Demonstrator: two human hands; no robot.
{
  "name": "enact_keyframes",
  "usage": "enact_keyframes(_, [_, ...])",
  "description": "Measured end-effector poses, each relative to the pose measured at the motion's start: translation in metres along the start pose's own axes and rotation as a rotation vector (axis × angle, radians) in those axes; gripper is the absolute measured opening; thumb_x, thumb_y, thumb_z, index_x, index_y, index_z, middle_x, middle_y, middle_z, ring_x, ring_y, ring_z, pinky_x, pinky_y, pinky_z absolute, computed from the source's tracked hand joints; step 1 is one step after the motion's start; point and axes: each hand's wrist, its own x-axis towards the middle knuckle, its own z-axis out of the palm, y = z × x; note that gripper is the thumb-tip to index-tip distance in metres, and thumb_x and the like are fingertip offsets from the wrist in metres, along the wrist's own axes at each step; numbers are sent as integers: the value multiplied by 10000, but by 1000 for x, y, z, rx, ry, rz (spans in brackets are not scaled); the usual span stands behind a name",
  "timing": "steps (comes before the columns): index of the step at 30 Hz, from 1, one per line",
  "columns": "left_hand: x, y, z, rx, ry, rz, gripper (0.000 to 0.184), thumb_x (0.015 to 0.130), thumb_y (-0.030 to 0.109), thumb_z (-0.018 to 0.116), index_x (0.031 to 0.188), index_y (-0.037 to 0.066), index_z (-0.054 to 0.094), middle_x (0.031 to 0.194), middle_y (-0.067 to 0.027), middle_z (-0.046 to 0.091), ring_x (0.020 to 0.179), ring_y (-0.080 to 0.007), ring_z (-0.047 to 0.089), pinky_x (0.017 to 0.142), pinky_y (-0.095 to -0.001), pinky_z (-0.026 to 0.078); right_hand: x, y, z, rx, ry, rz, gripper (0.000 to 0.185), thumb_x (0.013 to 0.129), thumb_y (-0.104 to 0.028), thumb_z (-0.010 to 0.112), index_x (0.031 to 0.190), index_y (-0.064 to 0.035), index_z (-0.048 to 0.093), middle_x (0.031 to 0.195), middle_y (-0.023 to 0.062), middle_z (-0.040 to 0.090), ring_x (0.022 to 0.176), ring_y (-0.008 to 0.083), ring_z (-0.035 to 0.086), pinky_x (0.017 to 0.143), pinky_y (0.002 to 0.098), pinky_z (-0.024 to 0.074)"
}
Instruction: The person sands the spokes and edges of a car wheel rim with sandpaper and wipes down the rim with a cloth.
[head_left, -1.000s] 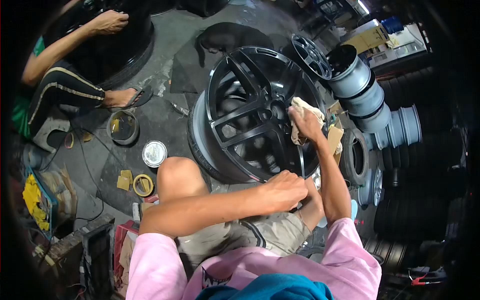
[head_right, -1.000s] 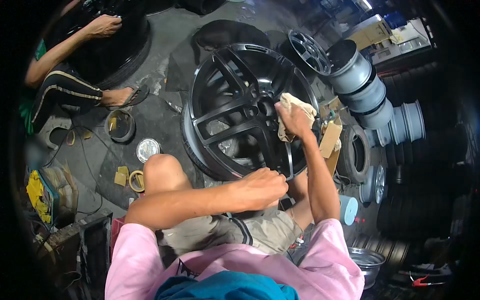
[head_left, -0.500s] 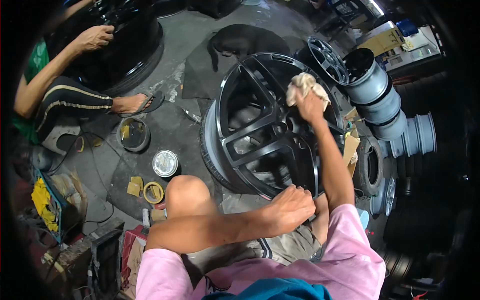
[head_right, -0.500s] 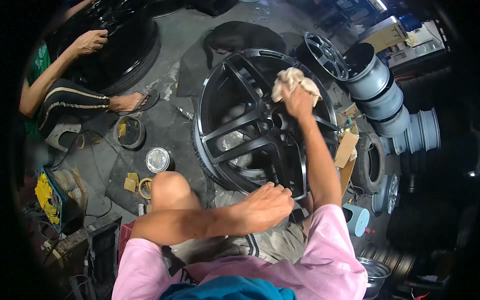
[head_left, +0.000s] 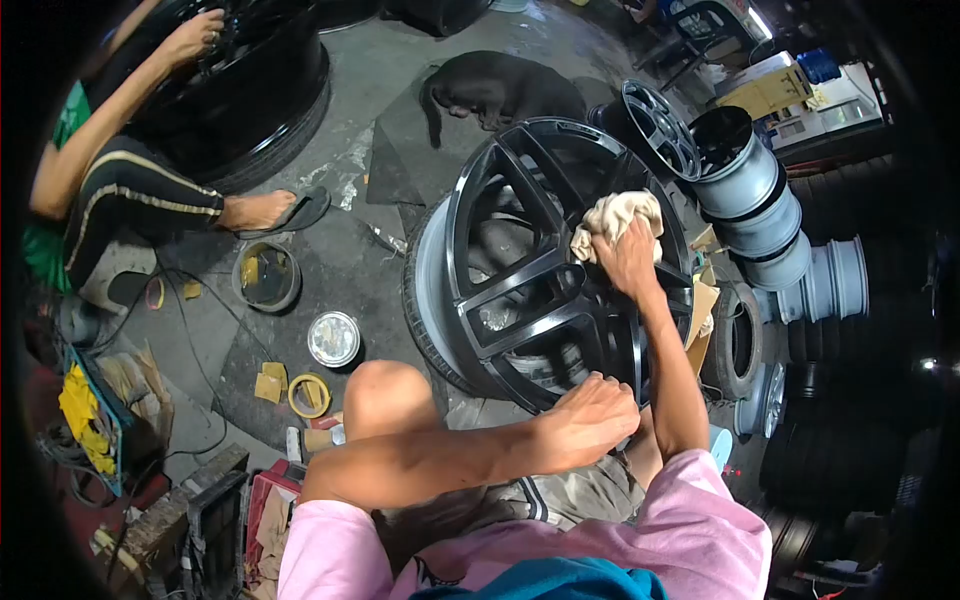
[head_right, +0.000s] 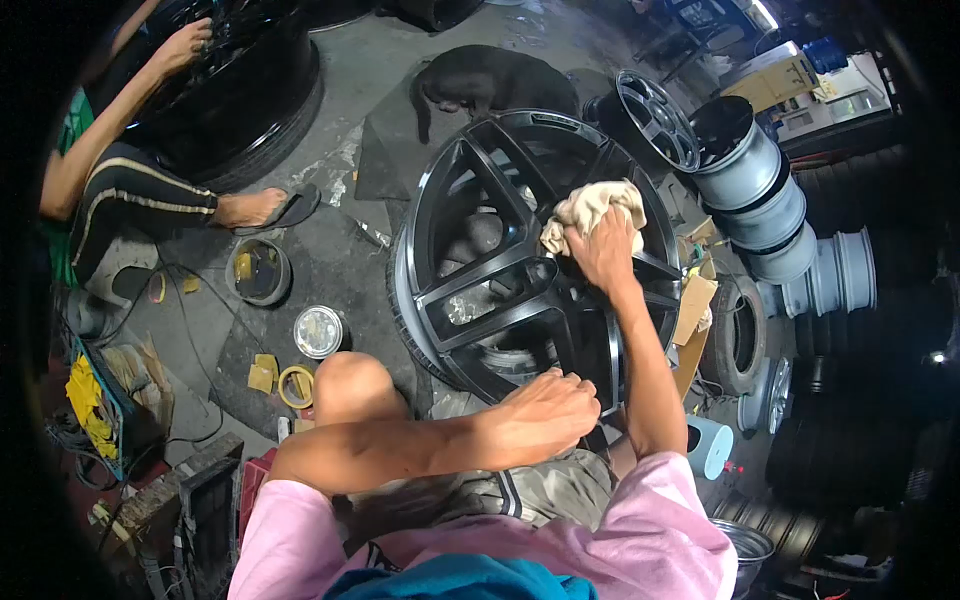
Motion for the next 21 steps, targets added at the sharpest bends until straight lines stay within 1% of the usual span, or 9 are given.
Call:
enact_keyframes(5, [-22,7,12,37,426,183,93,880,80,630,826,59,556,864,-112,524,843,-266,521,767,-391,400,-6,-29,-60,628,-95,83,343,956,-211,616,1223,-8,689,1183,244,698,1155,409,657,1040,481,484])
enact_keyframes(6, [-23,8,14,43,432,181,93,880,80,630,826,59,556,864,-112,524,843,-266,521,767,-391,400,0,-33,-68,906,-118,434,302,988,-197,575,1206,-39,712,1175,185,731,1122,368,697,1027,447,511])
enact_keyframes(7, [-22,9,16,21,355,155,83,881,81,628,834,56,565,873,-117,535,846,-269,530,768,-394,402,13,-29,-71,453,85,76,330,957,-207,611,1212,-24,712,1173,188,730,1105,375,694,1020,462,514])
enact_keyframes(9, [-21,11,18,-2,275,128,73,881,82,627,841,54,573,883,-121,547,849,-273,539,769,-398,404,29,-49,-70,307,-121,-139,406,933,-269,659,1228,8,697,1198,241,696,1132,408,667,1026,478,506])
enact_keyframes(12, [-19,12,17,7,149,85,73,864,101,653,872,48,604,889,-121,561,856,-273,550,777,-405,403,67,-36,13,-61,75,-295,457,964,-412,643,1085,27,690,1166,288,659,1061,444,664,880,525,542])
enact_keyframes(14, [-23,11,17,59,211,124,82,823,100,695,871,35,680,873,-126,631,862,-287,626,767,-408,451,124,-59,11,-37,-239,-336,352,1059,-365,506,1249,-105,649,918,273,687,846,468,668,767,537,537])
enact_keyframes(17, [-7,14,14,65,-77,-41,96,772,91,736,849,34,746,855,-134,702,864,-293,706,747,-413,506,188,-80,36,-402,-140,-448,348,1077,-385,457,1382,-266,579,875,261,695,813,481,700,713,564,563])
enact_keyframes(20, [-7,12,7,27,-129,-70,118,779,62,716,836,-37,747,891,-202,698,883,-333,710,747,-443,539,211,-30,61,-72,-88,81,485,1048,-518,443,1224,-118,654,929,287,719,920,427,734,824,521,580])
enact_keyframes(21, [-6,10,1,46,-157,-82,128,766,49,719,852,-40,751,909,-207,704,902,-332,715,753,-440,544,204,-34,29,-23,-62,279,778,1027,-673,424,978,23,771,982,315,733,1001,411,738,916,503,572])
